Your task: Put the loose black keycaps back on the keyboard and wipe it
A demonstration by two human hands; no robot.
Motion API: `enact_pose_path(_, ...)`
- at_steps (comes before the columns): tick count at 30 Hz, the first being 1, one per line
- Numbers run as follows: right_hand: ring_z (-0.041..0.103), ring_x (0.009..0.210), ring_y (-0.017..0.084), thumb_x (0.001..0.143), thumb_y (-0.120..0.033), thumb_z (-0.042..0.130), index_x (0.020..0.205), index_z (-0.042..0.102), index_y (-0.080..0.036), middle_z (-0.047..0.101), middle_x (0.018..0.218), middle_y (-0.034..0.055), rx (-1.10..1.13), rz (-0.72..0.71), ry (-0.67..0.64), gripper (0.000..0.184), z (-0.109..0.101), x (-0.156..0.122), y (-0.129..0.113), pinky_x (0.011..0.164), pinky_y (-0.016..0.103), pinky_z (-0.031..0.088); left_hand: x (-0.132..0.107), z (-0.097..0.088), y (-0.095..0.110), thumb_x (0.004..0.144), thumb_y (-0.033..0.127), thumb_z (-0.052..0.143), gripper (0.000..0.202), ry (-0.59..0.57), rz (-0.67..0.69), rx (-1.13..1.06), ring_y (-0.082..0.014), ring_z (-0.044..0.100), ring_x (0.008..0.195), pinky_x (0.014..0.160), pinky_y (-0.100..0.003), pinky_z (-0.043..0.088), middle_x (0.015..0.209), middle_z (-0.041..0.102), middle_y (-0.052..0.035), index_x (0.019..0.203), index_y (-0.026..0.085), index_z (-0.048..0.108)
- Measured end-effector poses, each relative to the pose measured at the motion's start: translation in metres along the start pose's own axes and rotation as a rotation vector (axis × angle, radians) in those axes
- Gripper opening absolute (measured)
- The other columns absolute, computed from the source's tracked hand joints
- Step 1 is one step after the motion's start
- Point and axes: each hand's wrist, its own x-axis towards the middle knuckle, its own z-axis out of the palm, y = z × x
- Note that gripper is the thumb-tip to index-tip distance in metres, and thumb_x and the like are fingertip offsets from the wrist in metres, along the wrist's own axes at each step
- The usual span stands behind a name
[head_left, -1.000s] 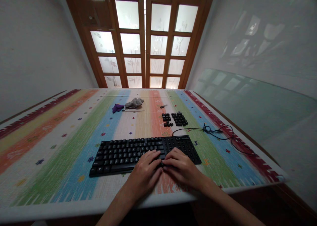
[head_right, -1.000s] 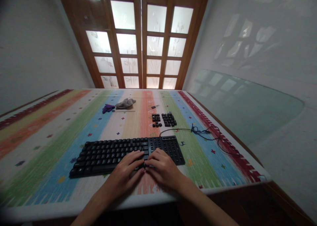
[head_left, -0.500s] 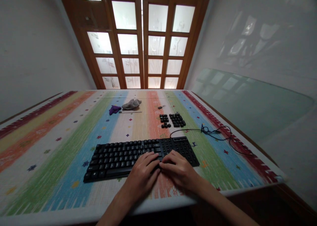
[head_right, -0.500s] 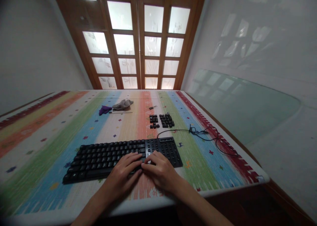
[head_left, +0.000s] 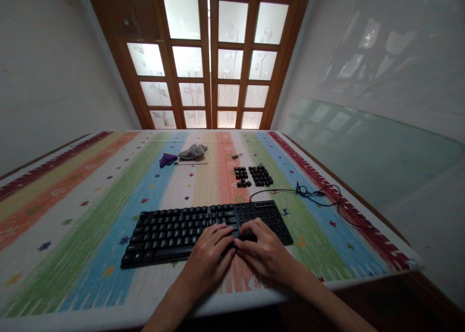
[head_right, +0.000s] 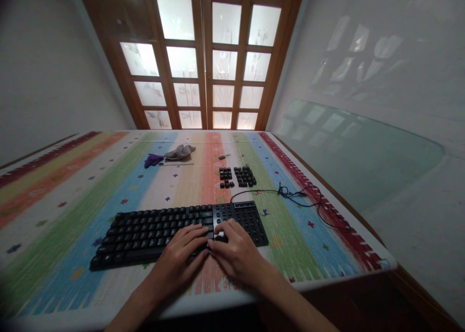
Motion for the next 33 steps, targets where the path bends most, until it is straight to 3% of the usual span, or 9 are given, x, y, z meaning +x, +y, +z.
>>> enact_pose_path(10, 0.049, 0.103, 0.026, 0.087, -0.013, 0.059, 0.100, 0.070, -0.019, 0.057, 0.111, 0.0117, 0.085, 0.062, -0.038, 0.019, 0.007, -0.005, 0.002, 0.089, 0.046, 0.046, 0.004, 0.003, 0.005, 0.090, 0.011, 0.053, 0.019, 0.014, 0.113, 0.125, -0.0264, 0.065, 0.109, 0.094, -0.047, 0.058, 0.111, 0.071, -0.0118, 0.098, 0.014, 0.069)
enact_pose_path(15, 0.051, 0.105, 0.026, 0.086, -0.017, 0.064, 0.102, 0.073, -0.024, 0.059, 0.112, 0.0093, 0.081, 0.069, -0.007, 0.020, -0.006, 0.000, 0.012, 0.092, 0.047, 0.044, -0.002, 0.009, 0.004, 0.094, 0.011, 0.047, 0.032, 0.037, 0.116, 0.145, -0.0249, 0.062, 0.120, 0.102, -0.045, 0.055, 0.123, 0.069, -0.0126, 0.121, 0.014, 0.063)
enact_pose_path(18, 0.053, 0.104, 0.026, 0.088, -0.020, 0.063, 0.104, 0.072, -0.022, 0.064, 0.110, 0.0095, 0.024, 0.097, 0.032, 0.018, -0.022, 0.012, 0.030, 0.094, 0.048, 0.043, -0.004, 0.013, 0.002, 0.095, 0.016, 0.048, 0.044, -0.026, 0.134, 0.198, -0.0253, 0.054, 0.132, 0.108, -0.046, 0.050, 0.139, 0.060, -0.0138, 0.139, 0.013, 0.051)
enact_pose_path(23, 0.057, 0.100, 0.026, 0.091, -0.022, 0.060, 0.099, 0.072, -0.019, 0.070, 0.106, 0.0092, -0.095, 0.230, 0.067, 0.014, -0.039, 0.041, 0.078, 0.093, 0.046, 0.043, -0.004, 0.019, -0.001, 0.099, 0.026, 0.047, 0.049, -0.103, 0.172, 0.304, -0.0262, 0.042, 0.141, 0.113, -0.045, 0.043, 0.150, 0.048, -0.0163, 0.145, 0.011, 0.043)
enact_pose_path(29, 0.060, 0.083, 0.020, 0.083, -0.017, 0.066, 0.095, 0.074, -0.018, 0.073, 0.089, 0.0054, -0.071, 0.343, -0.049, 0.014, -0.033, 0.075, 0.120, 0.077, 0.032, 0.046, -0.004, 0.017, -0.004, 0.101, 0.027, 0.043, 0.049, -0.140, 0.207, 0.344, -0.0241, 0.043, 0.141, 0.114, -0.042, 0.042, 0.150, 0.047, -0.0152, 0.147, 0.011, 0.040)
enact_pose_path(33, 0.059, 0.087, 0.022, 0.079, -0.012, 0.069, 0.091, 0.074, -0.016, 0.073, 0.088, 0.0068, -0.143, 0.277, -0.069, 0.013, -0.022, 0.092, 0.128, 0.082, 0.034, 0.045, -0.007, 0.014, -0.003, 0.100, 0.046, 0.046, 0.062, -0.180, 0.208, 0.340, -0.0268, 0.038, 0.144, 0.115, -0.044, 0.039, 0.154, 0.042, -0.0168, 0.149, 0.009, 0.037)
